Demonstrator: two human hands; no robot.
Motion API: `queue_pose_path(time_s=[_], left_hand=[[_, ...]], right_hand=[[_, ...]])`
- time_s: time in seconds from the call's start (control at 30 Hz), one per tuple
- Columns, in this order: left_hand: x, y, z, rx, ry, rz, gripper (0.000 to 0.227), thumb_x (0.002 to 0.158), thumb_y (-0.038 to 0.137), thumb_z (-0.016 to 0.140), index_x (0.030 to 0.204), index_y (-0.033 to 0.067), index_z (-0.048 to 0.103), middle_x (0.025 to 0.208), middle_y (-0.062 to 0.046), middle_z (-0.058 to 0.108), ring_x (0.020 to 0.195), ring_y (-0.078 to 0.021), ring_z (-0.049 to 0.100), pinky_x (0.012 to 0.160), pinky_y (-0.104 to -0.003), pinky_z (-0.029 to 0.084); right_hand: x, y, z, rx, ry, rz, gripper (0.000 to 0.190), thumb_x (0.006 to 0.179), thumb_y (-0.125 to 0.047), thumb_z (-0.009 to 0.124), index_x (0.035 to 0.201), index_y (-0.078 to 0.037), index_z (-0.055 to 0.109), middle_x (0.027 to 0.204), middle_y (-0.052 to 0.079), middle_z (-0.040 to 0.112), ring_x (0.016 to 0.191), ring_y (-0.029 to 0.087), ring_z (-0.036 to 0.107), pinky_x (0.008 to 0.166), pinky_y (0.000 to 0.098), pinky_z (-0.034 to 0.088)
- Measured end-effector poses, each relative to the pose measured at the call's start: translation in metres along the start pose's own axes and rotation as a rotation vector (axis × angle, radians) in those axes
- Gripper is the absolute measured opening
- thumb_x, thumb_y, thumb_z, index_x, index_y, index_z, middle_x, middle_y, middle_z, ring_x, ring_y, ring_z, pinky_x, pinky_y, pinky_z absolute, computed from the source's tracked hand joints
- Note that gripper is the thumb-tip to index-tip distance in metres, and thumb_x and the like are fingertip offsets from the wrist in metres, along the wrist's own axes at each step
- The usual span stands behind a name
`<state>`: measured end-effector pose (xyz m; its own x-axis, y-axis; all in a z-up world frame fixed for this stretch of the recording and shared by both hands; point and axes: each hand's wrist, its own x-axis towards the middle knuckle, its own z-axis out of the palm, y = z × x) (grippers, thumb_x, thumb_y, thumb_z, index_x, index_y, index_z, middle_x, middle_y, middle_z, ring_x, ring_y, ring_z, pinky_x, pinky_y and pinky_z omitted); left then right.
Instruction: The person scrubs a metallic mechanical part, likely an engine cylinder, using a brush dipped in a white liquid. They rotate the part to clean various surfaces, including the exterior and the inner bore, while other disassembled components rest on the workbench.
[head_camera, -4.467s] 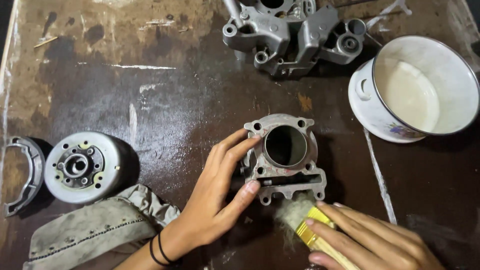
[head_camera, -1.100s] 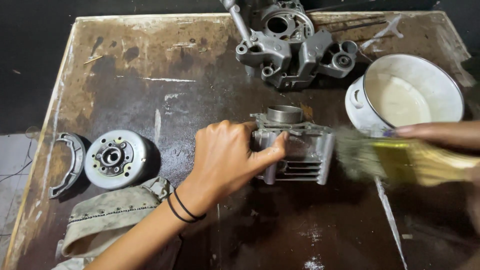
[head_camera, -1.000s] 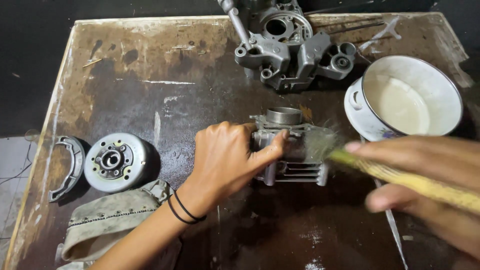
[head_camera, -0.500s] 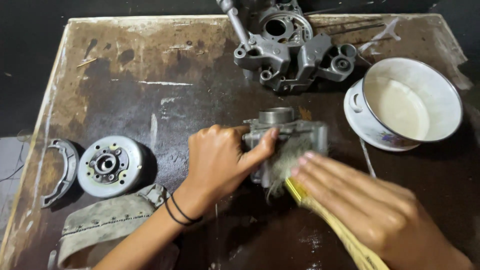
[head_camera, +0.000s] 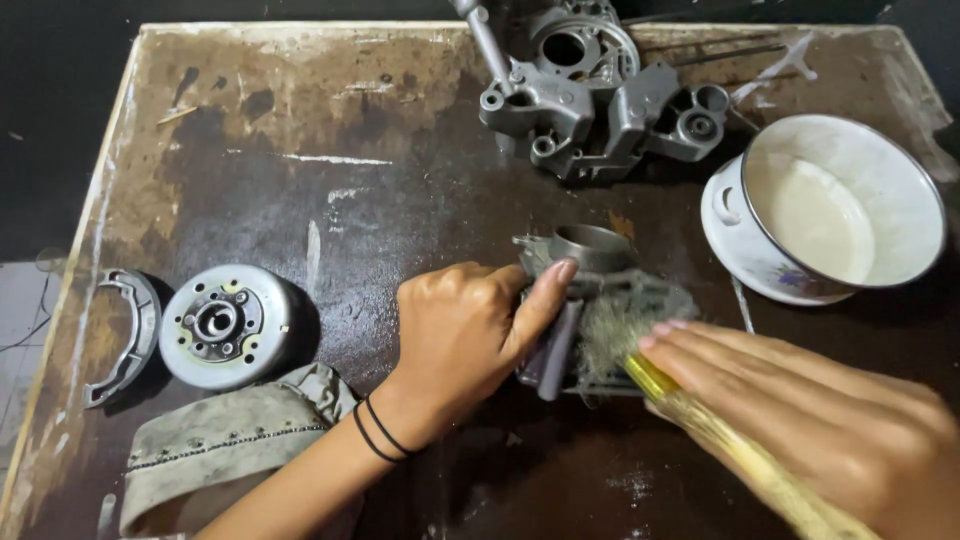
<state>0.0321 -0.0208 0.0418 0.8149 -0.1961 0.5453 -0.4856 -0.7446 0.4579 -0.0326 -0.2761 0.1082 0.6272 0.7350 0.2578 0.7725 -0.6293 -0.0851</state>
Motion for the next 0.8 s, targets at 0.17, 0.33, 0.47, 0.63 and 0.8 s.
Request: queue_pose_path(time_s=[0.17, 0.33, 0.47, 0.63, 0.8], left_hand=[[-0.001, -0.007, -0.003, -0.075, -0.078, -0.066, 0.056, 0.102, 0.044, 0.060, 0.060, 0.0074, 0.065, 0.056, -0.014, 0.060, 0.051, -0.0304, 0.061, 0.050, -0.044, 0.044], [0.008, -0.003, -0.025, -0.153, -0.059, 0.353, 0.063, 0.091, 0.051, 0.071, 0.131, 0.0038, 0.056, 0.137, -0.020, 0.059, 0.132, -0.0382, 0.056, 0.111, -0.053, 0.045], [0.006, -0.001, -0.031, -0.381, -0.248, 0.413, 0.099, 0.073, 0.062, 0.077, 0.145, 0.0034, 0.044, 0.151, -0.016, 0.047, 0.145, -0.0363, 0.043, 0.122, -0.056, 0.030], [-0.006, -0.004, -0.012, -0.143, -0.151, 0.329, 0.103, 0.059, 0.041, 0.090, 0.147, 0.0058, 0.048, 0.152, -0.010, 0.052, 0.145, -0.0337, 0.048, 0.122, -0.052, 0.036], [-0.013, -0.005, -0.004, -0.245, -0.091, 0.332, 0.100, 0.054, 0.031, 0.092, 0.142, 0.0043, 0.053, 0.149, -0.011, 0.057, 0.141, -0.0362, 0.052, 0.115, -0.045, 0.047]], right_hand=[[-0.011, 0.005, 0.013, -0.088, 0.019, 0.089, 0.054, 0.092, -0.014, 0.059, 0.146, -0.014, 0.056, 0.142, 0.006, 0.066, 0.126, 0.024, 0.064, 0.104, 0.0432, 0.054], [-0.012, 0.009, 0.013, 0.009, -0.002, 0.138, 0.060, 0.086, -0.019, 0.065, 0.145, -0.018, 0.059, 0.138, 0.000, 0.069, 0.124, 0.022, 0.066, 0.103, 0.0409, 0.055], [0.003, 0.007, 0.004, 0.021, 0.050, 0.178, 0.057, 0.085, -0.022, 0.070, 0.141, -0.019, 0.061, 0.134, 0.000, 0.070, 0.122, 0.021, 0.067, 0.102, 0.0390, 0.055], [-0.001, 0.020, 0.014, -0.031, 0.049, 0.218, 0.052, 0.082, -0.015, 0.072, 0.134, -0.015, 0.068, 0.130, 0.004, 0.072, 0.118, 0.023, 0.069, 0.098, 0.0374, 0.057], [0.004, 0.021, 0.000, -0.044, 0.082, 0.088, 0.050, 0.083, -0.014, 0.070, 0.133, -0.014, 0.065, 0.131, 0.004, 0.071, 0.119, 0.021, 0.068, 0.101, 0.0381, 0.056]])
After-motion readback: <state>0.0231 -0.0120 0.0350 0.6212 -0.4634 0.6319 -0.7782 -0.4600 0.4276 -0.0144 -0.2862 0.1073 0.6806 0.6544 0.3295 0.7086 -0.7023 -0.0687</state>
